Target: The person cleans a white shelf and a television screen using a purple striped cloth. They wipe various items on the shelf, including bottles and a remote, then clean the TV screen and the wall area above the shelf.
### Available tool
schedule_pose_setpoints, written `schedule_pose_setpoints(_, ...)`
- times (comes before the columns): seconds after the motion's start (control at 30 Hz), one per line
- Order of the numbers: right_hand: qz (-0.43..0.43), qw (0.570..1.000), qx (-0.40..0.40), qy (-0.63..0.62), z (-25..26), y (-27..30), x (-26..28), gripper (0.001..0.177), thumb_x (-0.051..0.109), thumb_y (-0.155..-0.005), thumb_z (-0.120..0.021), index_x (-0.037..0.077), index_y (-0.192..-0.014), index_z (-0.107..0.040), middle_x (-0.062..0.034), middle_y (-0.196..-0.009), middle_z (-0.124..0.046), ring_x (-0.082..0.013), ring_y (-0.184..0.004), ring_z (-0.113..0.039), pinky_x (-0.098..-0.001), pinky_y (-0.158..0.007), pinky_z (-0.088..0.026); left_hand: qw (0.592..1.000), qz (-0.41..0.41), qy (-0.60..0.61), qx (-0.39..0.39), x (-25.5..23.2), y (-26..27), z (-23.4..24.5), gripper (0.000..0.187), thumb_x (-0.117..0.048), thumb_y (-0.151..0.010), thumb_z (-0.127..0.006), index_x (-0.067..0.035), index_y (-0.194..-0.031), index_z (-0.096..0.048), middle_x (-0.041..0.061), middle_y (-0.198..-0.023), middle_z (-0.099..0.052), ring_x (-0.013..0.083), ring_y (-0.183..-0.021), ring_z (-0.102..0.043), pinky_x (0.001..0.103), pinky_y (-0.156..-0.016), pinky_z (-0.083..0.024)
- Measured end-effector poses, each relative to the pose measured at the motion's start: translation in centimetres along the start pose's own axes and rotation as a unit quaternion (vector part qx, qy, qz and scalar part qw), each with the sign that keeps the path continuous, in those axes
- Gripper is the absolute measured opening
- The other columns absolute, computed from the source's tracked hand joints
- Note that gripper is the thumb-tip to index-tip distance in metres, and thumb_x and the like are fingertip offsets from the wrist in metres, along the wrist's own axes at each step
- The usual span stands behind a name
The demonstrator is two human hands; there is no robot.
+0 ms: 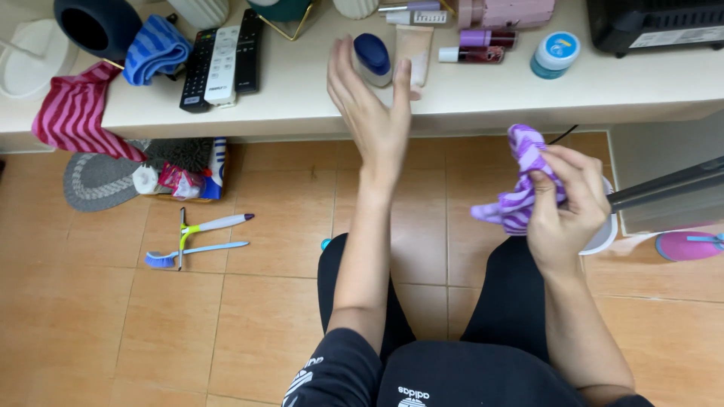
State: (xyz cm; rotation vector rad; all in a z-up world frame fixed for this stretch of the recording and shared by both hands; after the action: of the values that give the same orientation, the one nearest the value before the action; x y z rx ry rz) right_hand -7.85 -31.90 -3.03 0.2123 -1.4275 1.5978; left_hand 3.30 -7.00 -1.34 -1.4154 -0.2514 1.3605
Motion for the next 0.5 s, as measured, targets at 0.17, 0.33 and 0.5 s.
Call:
schedule_pose_setpoints(0.17,0.004,0.998,0.033,-0.05,-2.1,-0.1,2.2,0.015,-0.005,-0.109,-0.075,-0.002,-0.124,-0.072,-0.0137,-0.12,-0.069,-0.0206,-0.105,-0.065,-0.0262,-0.089,-0.052,0.988,0.11,0.074,0.083,5.9,-0.1,-0.7,0.076,-0.045,-0.104,-0.061,0.002,-0.157,-0.035,0.022,-0.15,-0.051,0.033,-0.143,-0.052,0.057,-0.125,-0.03)
schedule_pose_setpoints(0.33,-0.043,0.994,-0.03,-0.095,-4.2,-1.2,5.6,0.024,-0.006,-0.102,-0.07,0.002,-0.124,-0.069,-0.0127,-0.124,-0.063,-0.0216,-0.109,-0.063,-0.029,-0.094,-0.054,0.936,0.195,0.291,0.024,-0.2,2.4,6.1,0.068,-0.049,-0.109,-0.043,-0.002,-0.158,-0.04,0.021,-0.16,-0.046,0.032,-0.145,-0.05,0.045,-0.124,-0.041)
schedule_pose_setpoints(0.5,0.088,0.985,0.114,-0.092,-9.6,0.4,8.5,0.043,-0.012,-0.083,-0.075,0.005,-0.123,-0.076,-0.0125,-0.12,-0.06,-0.0255,-0.105,-0.056,-0.0334,-0.092,-0.05,0.776,0.335,0.507,0.169,-4.1,9.1,6.1,0.057,-0.044,-0.112,-0.027,-0.003,-0.145,-0.049,0.015,-0.134,-0.056,0.0269,-0.128,-0.058,0.04,-0.115,-0.047)
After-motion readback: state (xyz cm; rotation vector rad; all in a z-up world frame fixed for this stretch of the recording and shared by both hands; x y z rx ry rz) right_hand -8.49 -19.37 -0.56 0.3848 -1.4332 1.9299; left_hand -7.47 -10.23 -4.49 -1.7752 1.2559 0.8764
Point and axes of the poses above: each hand's wrist, its own y-axis away from the middle knuckle, its own z-axis out of the back of the hand, x = y × z, the point moved 4 cm from there along -y, towards the middle knuckle
